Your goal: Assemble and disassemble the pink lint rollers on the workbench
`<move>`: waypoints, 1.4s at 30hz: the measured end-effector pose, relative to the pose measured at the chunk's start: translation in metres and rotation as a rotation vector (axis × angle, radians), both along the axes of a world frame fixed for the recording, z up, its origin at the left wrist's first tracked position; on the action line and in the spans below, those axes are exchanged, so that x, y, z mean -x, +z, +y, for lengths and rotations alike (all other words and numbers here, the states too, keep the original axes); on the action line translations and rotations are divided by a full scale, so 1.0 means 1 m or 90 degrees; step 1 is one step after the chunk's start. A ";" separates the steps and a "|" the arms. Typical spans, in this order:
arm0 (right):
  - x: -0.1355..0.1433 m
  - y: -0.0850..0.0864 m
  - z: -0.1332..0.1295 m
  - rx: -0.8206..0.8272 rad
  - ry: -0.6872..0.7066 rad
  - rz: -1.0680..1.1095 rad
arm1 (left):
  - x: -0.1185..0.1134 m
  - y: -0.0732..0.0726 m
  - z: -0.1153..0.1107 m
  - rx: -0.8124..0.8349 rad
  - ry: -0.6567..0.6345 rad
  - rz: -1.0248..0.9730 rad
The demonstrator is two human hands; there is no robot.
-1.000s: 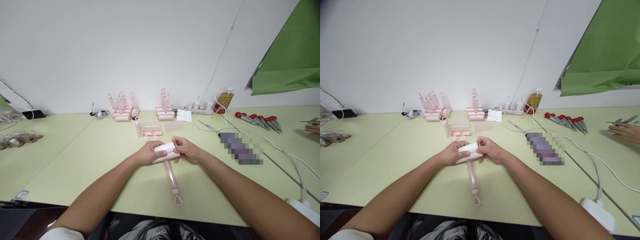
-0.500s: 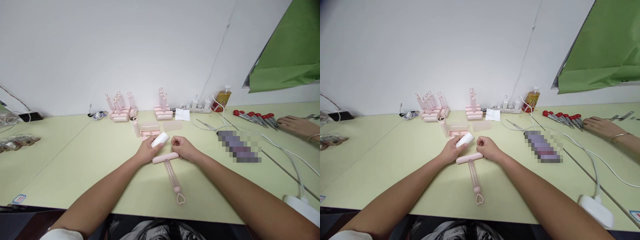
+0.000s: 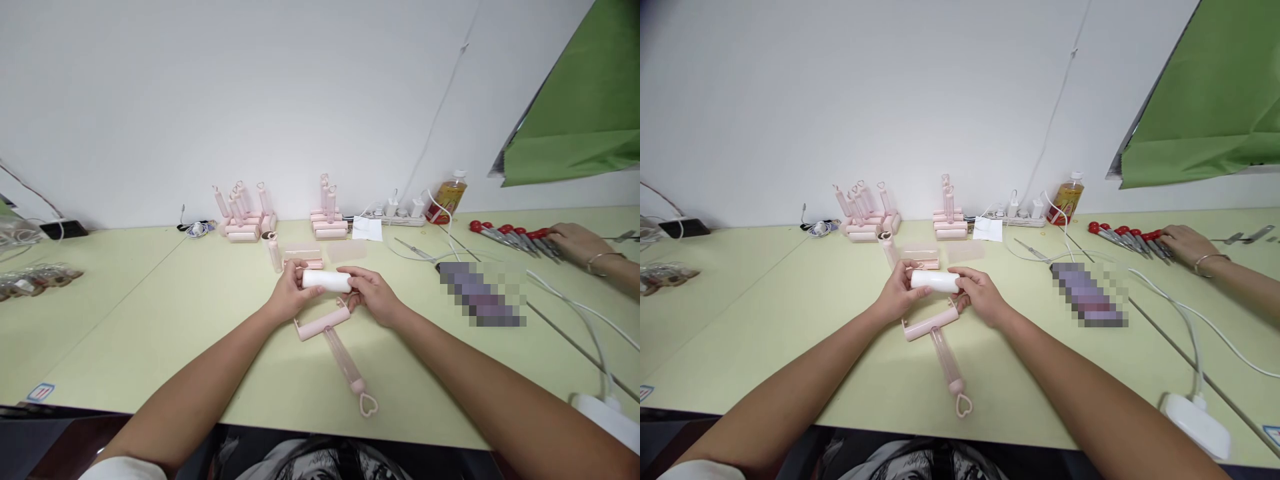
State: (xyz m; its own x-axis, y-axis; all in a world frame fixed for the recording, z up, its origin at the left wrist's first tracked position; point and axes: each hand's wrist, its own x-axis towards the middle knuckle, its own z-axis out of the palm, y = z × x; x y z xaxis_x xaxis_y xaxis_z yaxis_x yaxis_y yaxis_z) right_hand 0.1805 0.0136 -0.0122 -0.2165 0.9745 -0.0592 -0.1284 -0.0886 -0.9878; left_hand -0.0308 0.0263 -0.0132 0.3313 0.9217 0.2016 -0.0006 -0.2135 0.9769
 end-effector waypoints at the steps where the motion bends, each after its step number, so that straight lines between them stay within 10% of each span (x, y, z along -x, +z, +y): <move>1: -0.001 0.000 0.001 0.013 -0.003 0.035 | -0.001 0.000 0.001 0.010 0.007 -0.028; 42: -0.007 0.009 0.002 0.077 0.084 0.105 | 0.002 0.009 -0.004 0.007 0.114 -0.009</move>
